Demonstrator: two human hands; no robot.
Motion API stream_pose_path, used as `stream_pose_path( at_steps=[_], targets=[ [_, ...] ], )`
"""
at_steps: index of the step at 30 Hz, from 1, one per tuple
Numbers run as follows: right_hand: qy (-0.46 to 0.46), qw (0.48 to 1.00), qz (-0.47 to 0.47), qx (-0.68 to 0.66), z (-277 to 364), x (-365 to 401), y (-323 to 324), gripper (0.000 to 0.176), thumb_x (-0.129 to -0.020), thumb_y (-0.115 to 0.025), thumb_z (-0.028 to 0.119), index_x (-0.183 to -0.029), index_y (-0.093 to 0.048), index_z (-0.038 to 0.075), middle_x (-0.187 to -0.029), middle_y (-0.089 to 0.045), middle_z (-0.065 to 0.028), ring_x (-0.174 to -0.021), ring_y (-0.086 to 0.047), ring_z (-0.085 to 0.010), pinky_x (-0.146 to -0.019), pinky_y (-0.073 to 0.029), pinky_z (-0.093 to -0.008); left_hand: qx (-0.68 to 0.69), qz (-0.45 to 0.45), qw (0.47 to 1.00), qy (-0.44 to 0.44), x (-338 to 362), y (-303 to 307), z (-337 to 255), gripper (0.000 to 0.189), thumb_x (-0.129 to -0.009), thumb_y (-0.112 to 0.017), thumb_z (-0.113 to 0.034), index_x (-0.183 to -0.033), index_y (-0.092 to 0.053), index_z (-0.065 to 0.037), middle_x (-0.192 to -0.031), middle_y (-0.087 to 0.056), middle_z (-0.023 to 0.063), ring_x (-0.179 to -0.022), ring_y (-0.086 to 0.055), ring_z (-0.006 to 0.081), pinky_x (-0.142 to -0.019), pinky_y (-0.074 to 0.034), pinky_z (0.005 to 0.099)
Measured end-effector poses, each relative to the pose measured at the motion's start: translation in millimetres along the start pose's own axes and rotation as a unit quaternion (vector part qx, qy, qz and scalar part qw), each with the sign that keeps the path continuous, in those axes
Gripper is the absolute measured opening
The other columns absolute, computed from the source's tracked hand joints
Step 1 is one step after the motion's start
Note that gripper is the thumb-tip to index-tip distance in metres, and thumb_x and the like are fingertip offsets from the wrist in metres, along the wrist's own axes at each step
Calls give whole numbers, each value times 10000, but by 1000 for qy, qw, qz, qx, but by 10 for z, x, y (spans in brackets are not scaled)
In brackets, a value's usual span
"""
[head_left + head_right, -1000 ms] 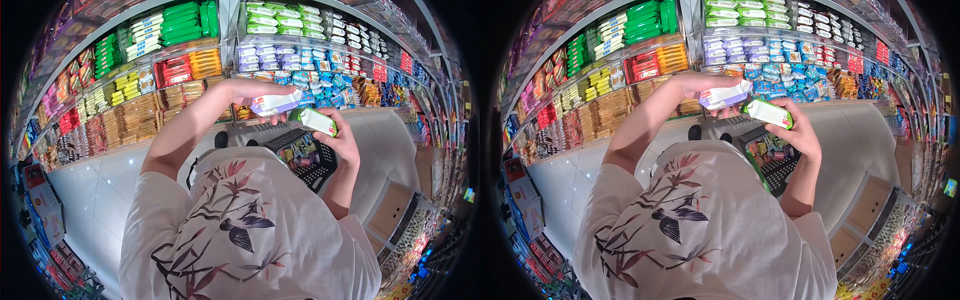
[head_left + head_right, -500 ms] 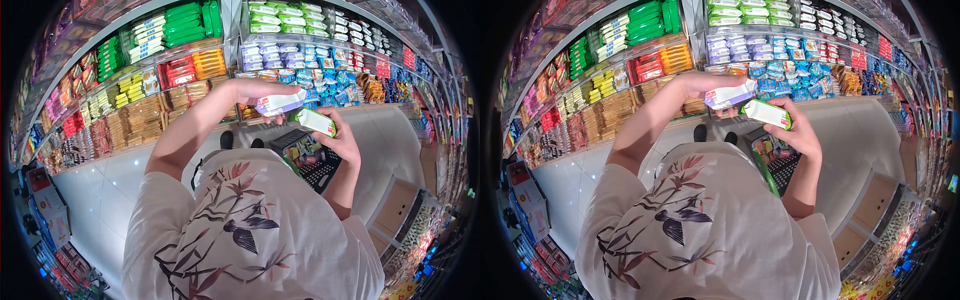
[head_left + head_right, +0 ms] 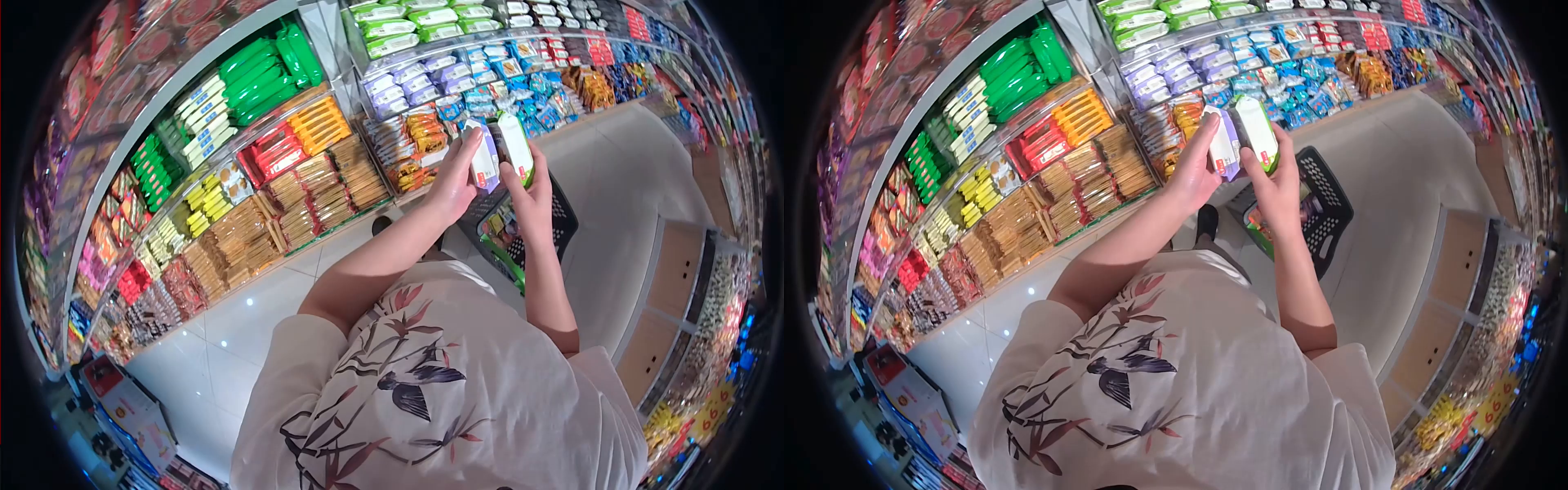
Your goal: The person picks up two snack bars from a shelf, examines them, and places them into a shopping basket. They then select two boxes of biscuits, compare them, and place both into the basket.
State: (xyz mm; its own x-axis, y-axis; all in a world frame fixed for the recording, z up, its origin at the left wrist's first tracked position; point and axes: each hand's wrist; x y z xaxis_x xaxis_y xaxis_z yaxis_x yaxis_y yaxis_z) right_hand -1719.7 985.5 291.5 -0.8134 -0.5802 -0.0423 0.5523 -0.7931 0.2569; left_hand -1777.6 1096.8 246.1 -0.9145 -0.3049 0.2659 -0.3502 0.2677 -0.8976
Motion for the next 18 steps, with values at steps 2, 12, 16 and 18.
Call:
stream_pose_path(
  at_steps=[2, 12, 16, 18],
  targets=[
    [-30, 999, -10, -28, -50, 139, -56, 539, -902, -609, 230, -1311, -391, -46, -1212, -514, -134, -1111, -505, -186, -952, -399, -299, -22, -23, 999, 6, 10, 72, 92, 449, -888, -622, -394, -1181, -459, -95, -1044, -569, 41, -944, -594, 136, -759, -508, 323],
    [-149, 974, -105, 136, -461, 1206, 542, 761, -772, -755, 247, -1338, -321, -18, -1188, -518, -138, -1074, -537, -205, -936, -429, -322, -263, 224, 924, 163, 477, 205, 1021, 863, -953, -472, -461, -1483, 80, -63, -1498, -171, 143, -1377, -216, 211, -1081, -254, 345],
    [-351, 916, -178, -72, -622, 1667, 994, 624, -790, -732, 246, -1265, -396, 21, -1085, -567, -82, -920, -582, -139, -821, -470, -284, -294, 230, 875, 310, 634, 113, 1098, 709, -974, -427, -443, -1475, -79, -82, -1490, -232, 136, -1344, -286, 247, -1061, -286, 344],
    [-350, 897, -243, -115, -896, 1841, 1319, 570, -795, -721, 244, -1232, -422, 33, -1045, -582, -66, -859, -588, -116, -775, -479, -273, -392, 233, 848, 269, 600, 274, 1309, 555, -997, -390, -400, -1436, -314, -69, -1420, -393, 159, -1269, -423, 249, -1010, -350, 329]
  ],
)
Point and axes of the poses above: each hand's wrist, its own x-axis away from the middle knuckle, its own y-axis out of the back of the hand, z = x × y
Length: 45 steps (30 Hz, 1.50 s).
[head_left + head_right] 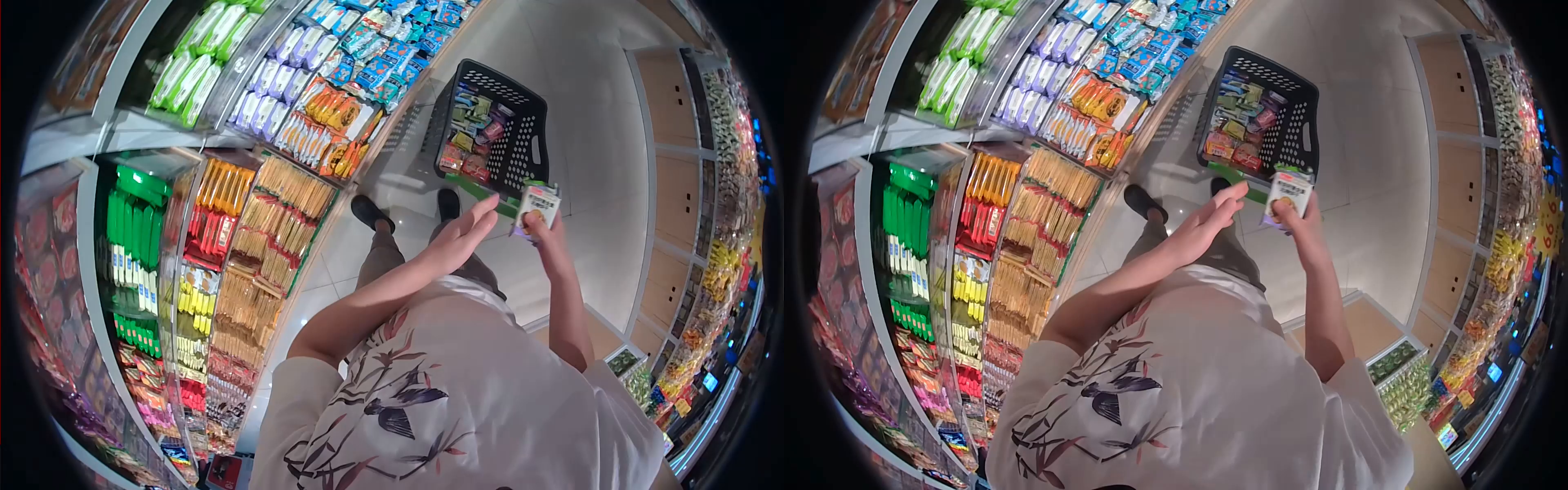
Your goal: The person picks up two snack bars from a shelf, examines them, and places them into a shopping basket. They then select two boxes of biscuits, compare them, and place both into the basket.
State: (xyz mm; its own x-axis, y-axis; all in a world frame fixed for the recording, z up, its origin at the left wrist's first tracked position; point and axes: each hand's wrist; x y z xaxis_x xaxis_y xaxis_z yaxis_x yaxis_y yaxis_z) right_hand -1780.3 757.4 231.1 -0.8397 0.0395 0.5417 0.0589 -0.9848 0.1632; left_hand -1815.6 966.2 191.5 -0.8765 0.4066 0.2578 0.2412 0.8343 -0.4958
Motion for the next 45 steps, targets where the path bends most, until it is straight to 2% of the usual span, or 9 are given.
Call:
stream_pose_path(
  at_steps=[4, 12, 18, 23, 29, 33, 37, 39, 45],
  targets=[
    [18, 998, -67, -13, -52, -615, 639, 569, -818, -691, 281, -1238, -418, 12, -1087, -571, -88, -930, -579, -146, -827, -466, -291, -250, -55, 967, -16, -346, -33, -100, 438, -1018, -346, -280, -948, -665, 12, -914, -668, 126, -852, -628, 263, -771, -462, 338],
    [-186, 956, 97, 205, -1291, -2918, 1354, 1001, -568, -804, 506, -1249, -373, -89, -1082, -564, -178, -980, -587, -215, -823, -482, -339, -425, -152, 892, -13, -1444, -799, 433, 238, -950, -479, -214, -1037, -623, -45, -877, -637, 124, -826, -609, 322, -737, -482, 398],
    [-64, 924, 53, 373, -2717, -4107, 1287, 933, -569, -808, 424, -1210, -372, -95, -1159, -540, -267, -1073, -573, -347, -898, -471, -383, -513, -173, 836, 86, -1638, -880, 655, 186, -862, -606, -161, -1027, -614, -76, -879, -641, 73, -739, -604, 249, -660, -475, 362],
    [-137, 897, 39, 419, -3048, -4539, 977, 929, -565, -822, 400, -1239, -356, -39, -1244, -487, -284, -1169, -504, -390, -979, -425, -414, -568, -214, 790, 84, -1771, -705, 648, 184, -804, -654, -127, -976, -622, -70, -848, -637, 56, -681, -579, 216, -603, -458, 323],
    [-136, 899, 55, 413, -3388, -5033, 394, 901, -593, -825, 408, -1227, -354, -26, -1239, -493, -275, -1163, -508, -400, -951, -443, -432, -493, -244, 824, 136, -1762, -626, 730, 168, -758, -635, -43, -925, -625, -56, -817, -638, 57, -628, -563, 201, -575, -452, 310],
    [-18, 889, 22, 457, -3635, -5295, 34, 865, -602, -819, 435, -1191, -389, -30, -1175, -535, -266, -1069, -569, -403, -885, -488, -436, -480, -230, 835, 142, -1784, -608, 707, 185, -741, -647, -44, -924, -629, -63, -800, -639, 52, -627, -568, 200, -584, -459, 311],
    [-235, 966, 94, -48, -3399, -5501, -39, 801, -635, -814, 425, -1184, -474, -50, -1106, -597, -125, -962, -597, -236, -820, -475, -346, -473, -232, 835, 158, -1724, -598, 741, 205, -730, -685, -71, -929, -636, -83, -789, -638, 31, -659, -581, 203, -601, -468, 315],
    [-157, 969, -18, -189, -3461, -5491, -92, 737, -673, -801, 410, -1177, -511, -44, -1072, -599, -99, -928, -581, -200, -795, -466, -338, -467, -229, 839, 158, -1707, -599, 743, 204, -729, -684, -70, -927, -635, -81, -787, -640, 33, -659, -583, 202, -596, -465, 313],
    [-68, 981, -158, -94, -3502, -5658, 337, 887, -693, -789, 413, -1294, -345, -64, -1202, -530, -177, -1066, -539, -247, -916, -425, -344, -462, -223, 849, 128, -1755, -575, 737, 128, -758, -609, -29, -884, -629, -35, -764, -643, 77, -614, -570, 207, -563, -456, 303]
  ],
)
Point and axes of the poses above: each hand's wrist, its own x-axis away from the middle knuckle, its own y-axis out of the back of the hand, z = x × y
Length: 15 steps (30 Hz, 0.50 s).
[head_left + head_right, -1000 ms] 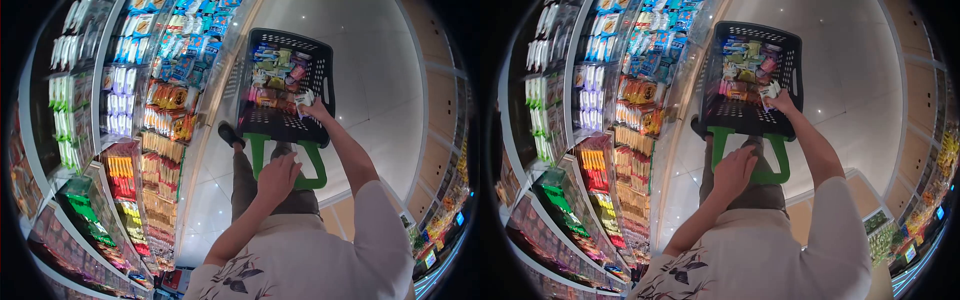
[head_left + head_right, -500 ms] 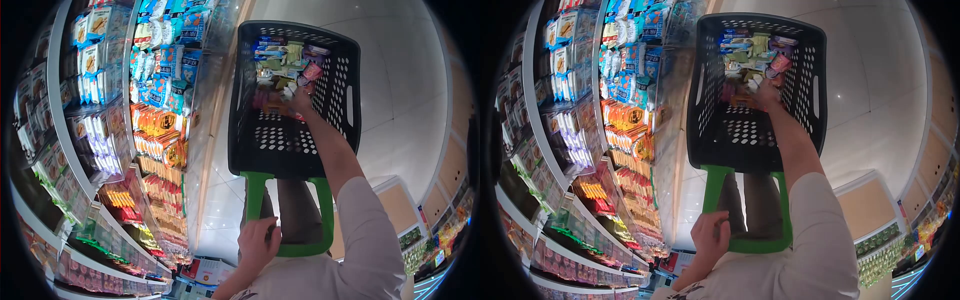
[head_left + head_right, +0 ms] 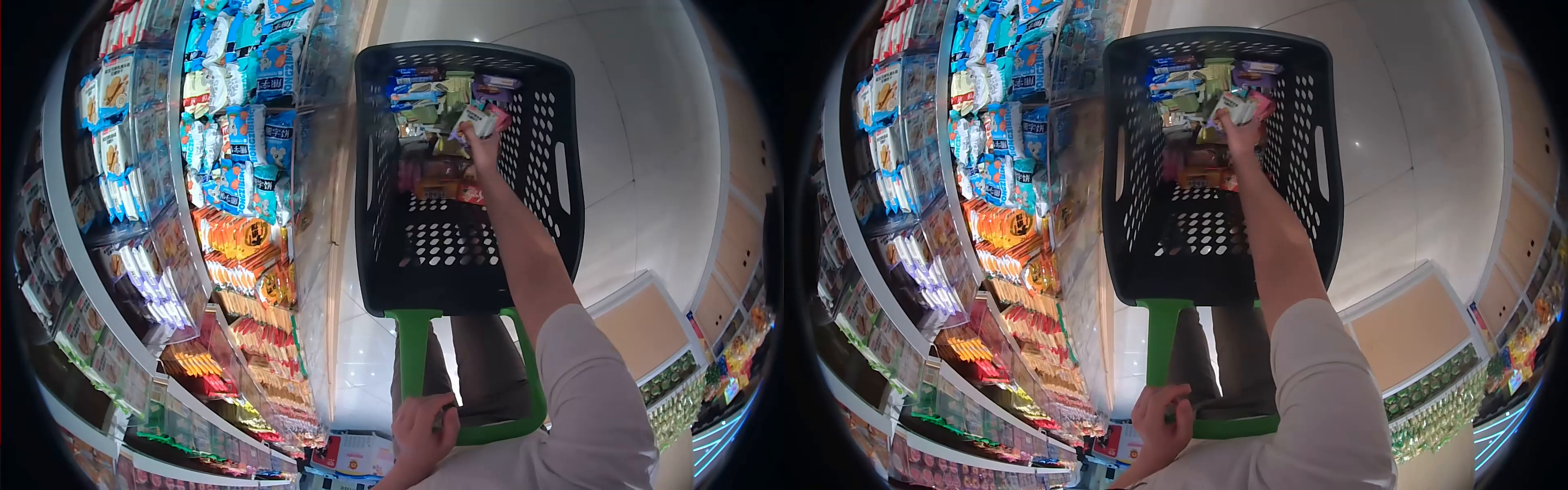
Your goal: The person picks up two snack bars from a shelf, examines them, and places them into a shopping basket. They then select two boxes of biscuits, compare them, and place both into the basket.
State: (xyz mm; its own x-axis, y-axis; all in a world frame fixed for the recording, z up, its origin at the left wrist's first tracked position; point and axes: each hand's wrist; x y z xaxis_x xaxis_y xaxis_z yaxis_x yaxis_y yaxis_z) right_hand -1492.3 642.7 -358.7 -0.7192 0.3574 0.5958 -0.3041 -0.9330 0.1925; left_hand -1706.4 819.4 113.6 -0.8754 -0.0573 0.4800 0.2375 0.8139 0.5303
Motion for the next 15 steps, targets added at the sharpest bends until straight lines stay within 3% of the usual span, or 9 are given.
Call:
stream_pose_path(
  at_steps=[1, 5, 11, 15],
  targets=[
    [-6, 993, -112, 36, 19, 2, 49, 876, -673, -801, 438, -1230, -400, -107, -1168, -550, -187, -1038, -556, -232, -908, -433, -320, 2, -1, 1000, -4, -8, 1, -1, 123, -760, -607, -29, -882, -628, -34, -764, -643, 77, -614, -570, 208, -563, -457, 304],
    [9, 993, -104, 50, 144, -163, 373, 955, -652, -810, 443, -1243, -338, -141, -1170, -530, -236, -1072, -547, -269, -937, -421, -321, 7, -3, 1000, -16, -9, -1, 3, 108, -769, -601, -33, -875, -622, -27, -755, -637, 80, -610, -568, 209, -560, -457, 304],
    [28, 990, -114, 82, 275, -211, 458, 841, -666, -812, 444, -1200, -457, -101, -1157, -562, -180, -1030, -570, -223, -907, -439, -326, 4, -1, 1000, -22, -1, -13, 17, 97, -778, -596, -41, -870, -620, -21, -759, -638, 82, -616, -569, 204, -558, -456, 295],
    [25, 995, -82, 47, -70, -550, 524, 729, -689, -804, 406, -1165, -510, -62, -1118, -579, -146, -985, -594, -214, -860, -475, -322, 0, -1, 1000, -21, 13, -19, 29, 92, -780, -594, -40, -866, -621, -23, -757, -636, 78, -618, -569, 203, -558, -455, 294]
  ],
)
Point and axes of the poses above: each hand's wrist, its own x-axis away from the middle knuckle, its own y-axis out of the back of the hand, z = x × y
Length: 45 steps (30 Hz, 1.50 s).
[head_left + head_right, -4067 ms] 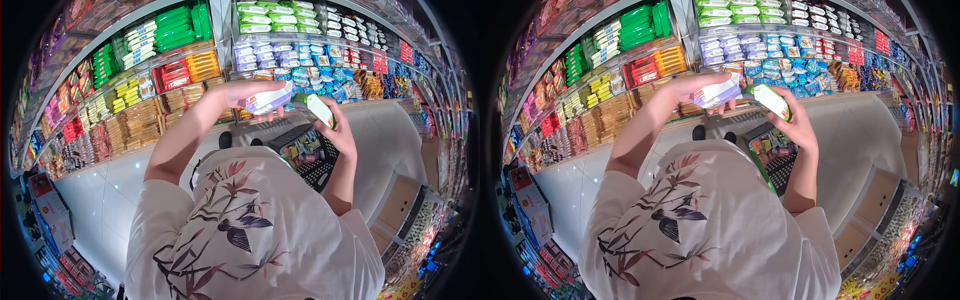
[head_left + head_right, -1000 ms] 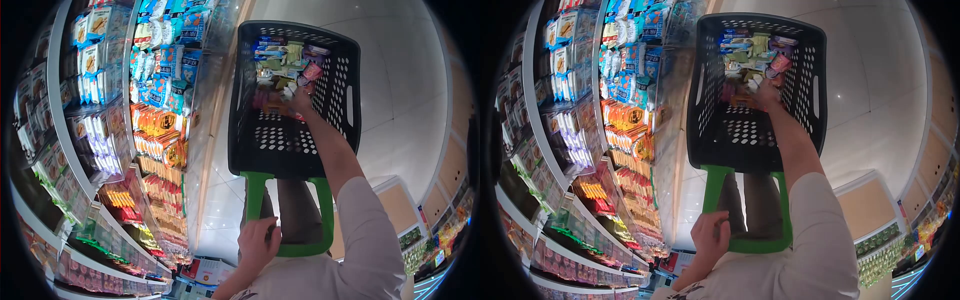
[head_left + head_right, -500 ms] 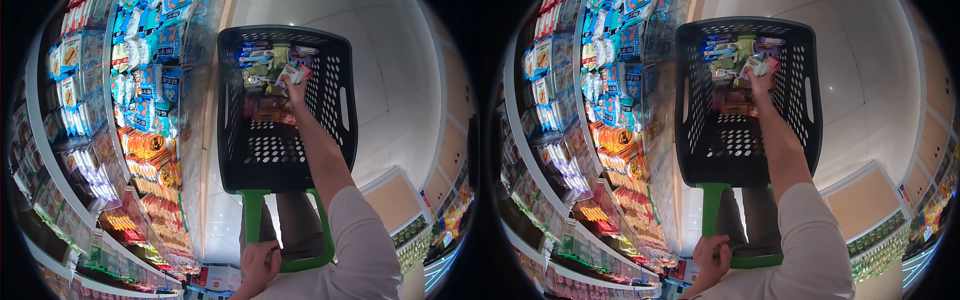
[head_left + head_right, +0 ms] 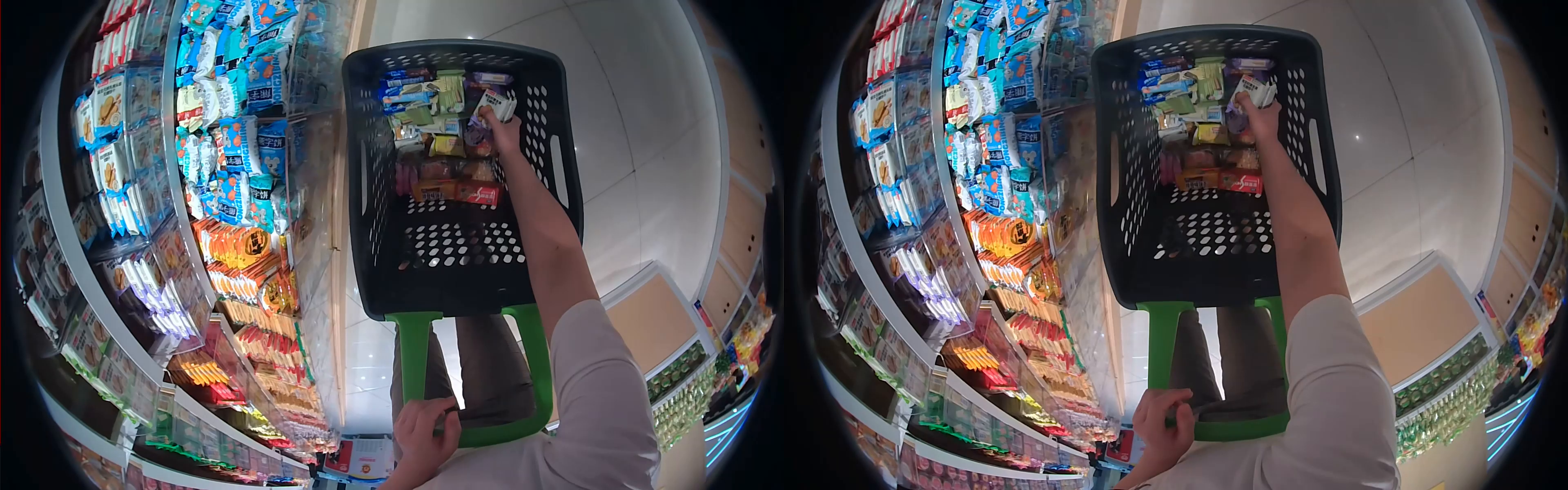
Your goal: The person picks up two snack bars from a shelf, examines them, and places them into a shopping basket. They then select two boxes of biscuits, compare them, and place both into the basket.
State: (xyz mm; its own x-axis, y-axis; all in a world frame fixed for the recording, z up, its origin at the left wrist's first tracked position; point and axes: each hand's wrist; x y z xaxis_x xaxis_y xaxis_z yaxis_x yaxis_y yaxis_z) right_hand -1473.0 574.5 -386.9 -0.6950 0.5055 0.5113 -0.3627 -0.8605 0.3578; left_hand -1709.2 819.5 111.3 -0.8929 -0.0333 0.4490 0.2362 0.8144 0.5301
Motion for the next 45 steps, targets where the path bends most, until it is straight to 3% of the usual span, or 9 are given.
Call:
stream_pose_path(
  at_steps=[8, 11, 17, 21, 26, 29, 32, 38, 45],
  targets=[
    [-129, 971, 45, -195, 146, 5, 2, 453, -758, -768, 183, -1095, -555, -31, -1011, -603, -106, -918, -617, -226, -729, -600, -386, 7, -6, 1000, -3, -10, -1, -18, 93, -779, -589, -29, -863, -627, -22, -758, -634, 76, -619, -569, 203, -554, -454, 290],
    [-85, 972, 70, -209, 307, 55, -2, 488, -745, -778, 234, -1092, -565, -35, -1005, -609, -107, -897, -619, -207, -720, -575, -347, 4, 2, 1000, 4, -7, 0, -23, 98, -781, -583, -24, -868, -630, -20, -761, -634, 78, -619, -568, 201, -552, -453, 287],
    [-50, 998, -13, -22, 220, -241, -98, 659, -668, -811, 378, -1123, -591, -46, -1041, -632, -123, -896, -618, -185, -740, -506, -318, -7, 5, 1000, 5, 38, -5, 19, 184, -730, -659, -42, -912, -632, -56, -789, -647, 45, -634, -578, 171, -571, -466, 284],
    [-83, 997, 4, -7, 100, -437, -116, 1095, -514, -838, 482, -1247, -357, -174, -1176, -536, -272, -1062, -582, -299, -894, -478, -341, -13, 9, 1000, 8, 25, -4, 0, 190, -722, -652, -32, -909, -631, -56, -783, -645, 46, -636, -581, 178, -584, -466, 286],
    [-51, 997, -64, -4, 178, -356, -178, 755, -622, -831, 383, -1151, -548, -75, -1116, -608, -163, -969, -608, -229, -835, -479, -332, -22, 19, 999, 17, 38, 11, -4, 191, -718, -647, -22, -906, -629, -54, -781, -645, 53, -646, -590, 196, -596, -468, 296],
    [-19, 993, -106, 45, 326, -226, -165, 1040, -535, -831, 461, -1227, -337, -138, -1204, -497, -303, -1097, -543, -388, -955, -440, -388, -20, 18, 999, 17, 53, 6, 8, 186, -719, -648, -24, -902, -626, -51, -780, -644, 59, -649, -592, 205, -594, -468, 303],
    [42, 979, -131, 150, 520, -126, -169, 1010, -549, -823, 453, -1212, -334, -132, -1203, -469, -311, -1133, -496, -410, -974, -412, -423, -13, 6, 1000, 7, 16, -8, -17, 119, -773, -554, 6, -860, -630, -25, -744, -637, 76, -611, -567, 204, -549, -450, 290],
    [-54, 973, -208, 77, 465, -229, -360, 1017, -539, -831, 473, -1219, -360, -119, -1190, -490, -288, -1082, -545, -367, -939, -444, -403, -26, -8, 1000, 14, -3, -33, -85, 91, -798, -557, -12, -853, -628, -22, -739, -635, 83, -617, -573, 215, -550, -450, 293],
    [-301, 922, -214, -114, 519, -93, -590, 1075, -564, -801, 531, -1262, -318, -129, -1234, -485, -280, -1129, -523, -358, -983, -423, -374, -33, -15, 999, 12, 9, -47, -97, 92, -800, -553, -15, -850, -630, -22, -724, -629, 84, -604, -570, 214, -544, -450, 294]
  ],
)
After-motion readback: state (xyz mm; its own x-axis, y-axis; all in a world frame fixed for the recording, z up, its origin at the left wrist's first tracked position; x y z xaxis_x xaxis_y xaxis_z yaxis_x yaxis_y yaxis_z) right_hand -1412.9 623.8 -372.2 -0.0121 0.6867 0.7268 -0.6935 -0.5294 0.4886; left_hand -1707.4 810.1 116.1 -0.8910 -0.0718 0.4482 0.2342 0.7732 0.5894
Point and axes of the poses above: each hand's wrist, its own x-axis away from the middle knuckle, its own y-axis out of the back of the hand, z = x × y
